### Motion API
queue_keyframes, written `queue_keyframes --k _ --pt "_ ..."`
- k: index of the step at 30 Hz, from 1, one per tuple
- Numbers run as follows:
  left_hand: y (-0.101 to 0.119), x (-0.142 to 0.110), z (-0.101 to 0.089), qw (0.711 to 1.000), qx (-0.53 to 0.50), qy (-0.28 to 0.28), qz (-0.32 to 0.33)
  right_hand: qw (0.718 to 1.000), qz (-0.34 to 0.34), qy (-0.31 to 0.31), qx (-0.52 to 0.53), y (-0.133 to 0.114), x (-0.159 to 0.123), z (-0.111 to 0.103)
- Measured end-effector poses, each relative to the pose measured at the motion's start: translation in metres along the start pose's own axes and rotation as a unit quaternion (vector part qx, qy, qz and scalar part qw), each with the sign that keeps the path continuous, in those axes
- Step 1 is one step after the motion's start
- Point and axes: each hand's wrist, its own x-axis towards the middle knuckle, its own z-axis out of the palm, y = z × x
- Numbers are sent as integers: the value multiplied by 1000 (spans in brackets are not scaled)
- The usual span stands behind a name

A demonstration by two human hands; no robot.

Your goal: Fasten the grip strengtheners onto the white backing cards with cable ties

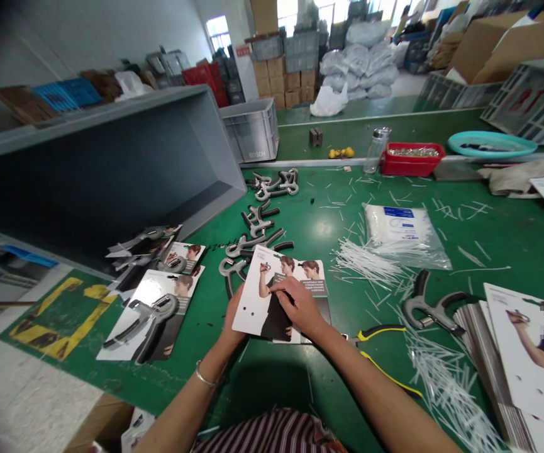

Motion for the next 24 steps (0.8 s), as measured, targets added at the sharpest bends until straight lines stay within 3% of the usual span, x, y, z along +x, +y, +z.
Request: queue_keyframes --k 2,6,11,15,18,20,22,24 --pt "-1 0 -3 999 13 9 36 1000 -16 2 -12 -1 0 2" --pt "4 -5 -12 997 -50 -53 40 999 -27 11 -45 -5 -3 7" --pt "17 -4 -18 992 -56 -106 -48 995 -17 19 -95 -16 -6 12" --pt "22 -4 -15 978 -59 -157 -124 996 1 63 -59 -27 -17 -1" --pt "22 -9 -11 970 -95 -162 -154 996 14 55 -76 -22 -25 -34" --pt "20 -12 -7 971 -109 -151 -150 984 40 49 -168 -4 -25 -71" --pt "18 -12 -2 971 -106 -156 -146 935 118 54 -329 21 -17 -114" --pt "15 -9 6 968 -92 -180 -146 909 156 60 -382 46 -4 -157"
